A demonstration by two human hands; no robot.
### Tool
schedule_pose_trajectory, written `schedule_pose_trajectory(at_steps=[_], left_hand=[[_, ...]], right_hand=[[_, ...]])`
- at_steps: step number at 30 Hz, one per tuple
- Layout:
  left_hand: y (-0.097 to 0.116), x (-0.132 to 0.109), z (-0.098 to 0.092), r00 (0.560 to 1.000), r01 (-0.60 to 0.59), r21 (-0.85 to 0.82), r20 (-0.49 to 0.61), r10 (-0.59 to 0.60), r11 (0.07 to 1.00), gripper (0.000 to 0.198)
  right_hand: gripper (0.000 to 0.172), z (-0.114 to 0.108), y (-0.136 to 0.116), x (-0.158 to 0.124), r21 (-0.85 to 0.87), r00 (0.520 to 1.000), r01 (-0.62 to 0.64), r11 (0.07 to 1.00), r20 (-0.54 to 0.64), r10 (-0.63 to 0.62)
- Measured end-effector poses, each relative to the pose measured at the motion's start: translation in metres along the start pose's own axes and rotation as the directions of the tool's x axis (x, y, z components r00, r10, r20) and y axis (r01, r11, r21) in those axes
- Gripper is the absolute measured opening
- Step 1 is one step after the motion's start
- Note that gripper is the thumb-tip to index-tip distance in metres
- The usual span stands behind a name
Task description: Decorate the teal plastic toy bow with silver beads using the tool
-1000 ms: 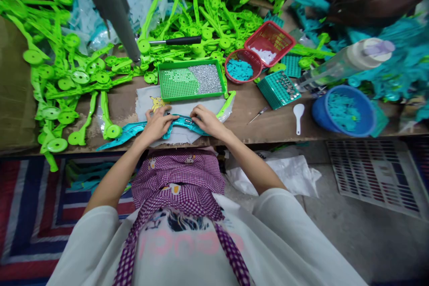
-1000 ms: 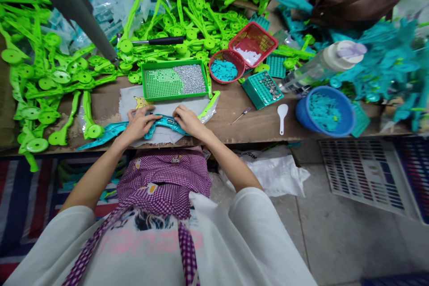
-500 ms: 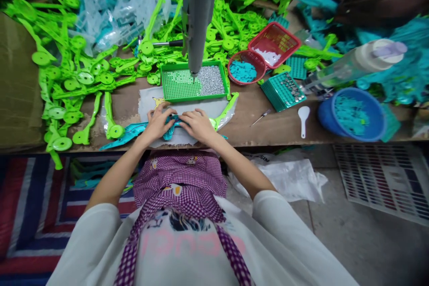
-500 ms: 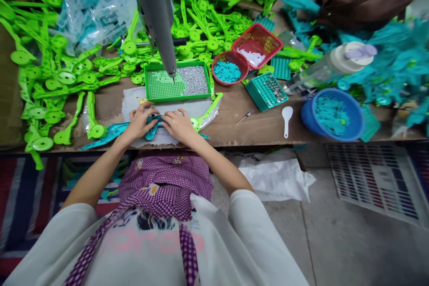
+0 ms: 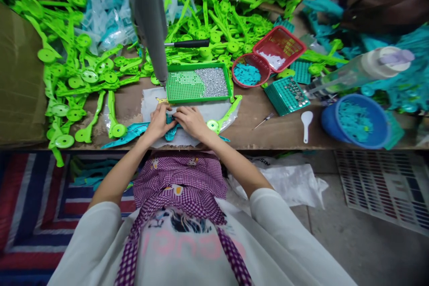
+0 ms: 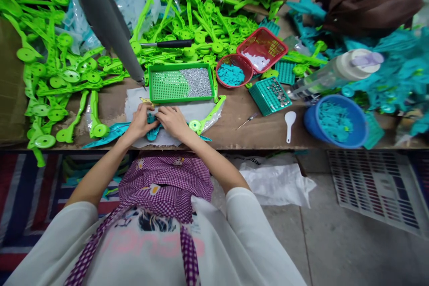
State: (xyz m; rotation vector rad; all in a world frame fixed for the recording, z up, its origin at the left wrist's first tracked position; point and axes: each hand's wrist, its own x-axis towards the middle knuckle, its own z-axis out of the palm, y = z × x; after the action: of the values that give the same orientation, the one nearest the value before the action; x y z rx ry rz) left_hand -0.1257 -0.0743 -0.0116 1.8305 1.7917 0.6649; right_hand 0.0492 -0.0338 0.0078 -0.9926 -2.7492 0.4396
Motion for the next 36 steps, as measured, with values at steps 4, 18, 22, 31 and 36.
schedule_pose_trajectory(at_steps=[4, 18, 22, 31, 36], left_hand=[[-0.001, -0.003, 0.002, 1.0, -0.024, -0.003, -0.019, 0.024, 1.0, 0.039], [0.006, -0.003, -0.004, 0.997, -0.02, 0.04, 0.076, 0.017, 0.999, 0.015], [0.005, -0.003, -0.003, 0.997, -0.045, -0.003, 0.063, 0.045, 0.999, 0.01], [-0.002, 0.001, -0.006, 0.994, -0.07, -0.038, 0.08, 0.073, 0.997, 0.011], [-0.007, 0.003, -0.013, 0.972, -0.099, -0.037, 0.209, 0.104, 0.994, 0.023]], right_hand=[[0.033, 0.0, 0.005, 0.007, -0.043, 0.999, 0.039, 0.998, 0.018, -0.038], [0.033, 0.001, 0.015, 0.009, -0.129, 0.993, 0.122, 0.984, 0.022, -0.12], [0.031, -0.007, 0.01, 0.012, -0.176, 0.988, 0.152, 0.973, 0.061, -0.144], [0.033, -0.016, 0.0, 0.028, -0.236, 0.946, 0.303, 0.923, 0.194, -0.261], [0.03, -0.014, 0.01, 0.016, -0.092, 0.977, 0.176, 0.98, 0.141, -0.162]])
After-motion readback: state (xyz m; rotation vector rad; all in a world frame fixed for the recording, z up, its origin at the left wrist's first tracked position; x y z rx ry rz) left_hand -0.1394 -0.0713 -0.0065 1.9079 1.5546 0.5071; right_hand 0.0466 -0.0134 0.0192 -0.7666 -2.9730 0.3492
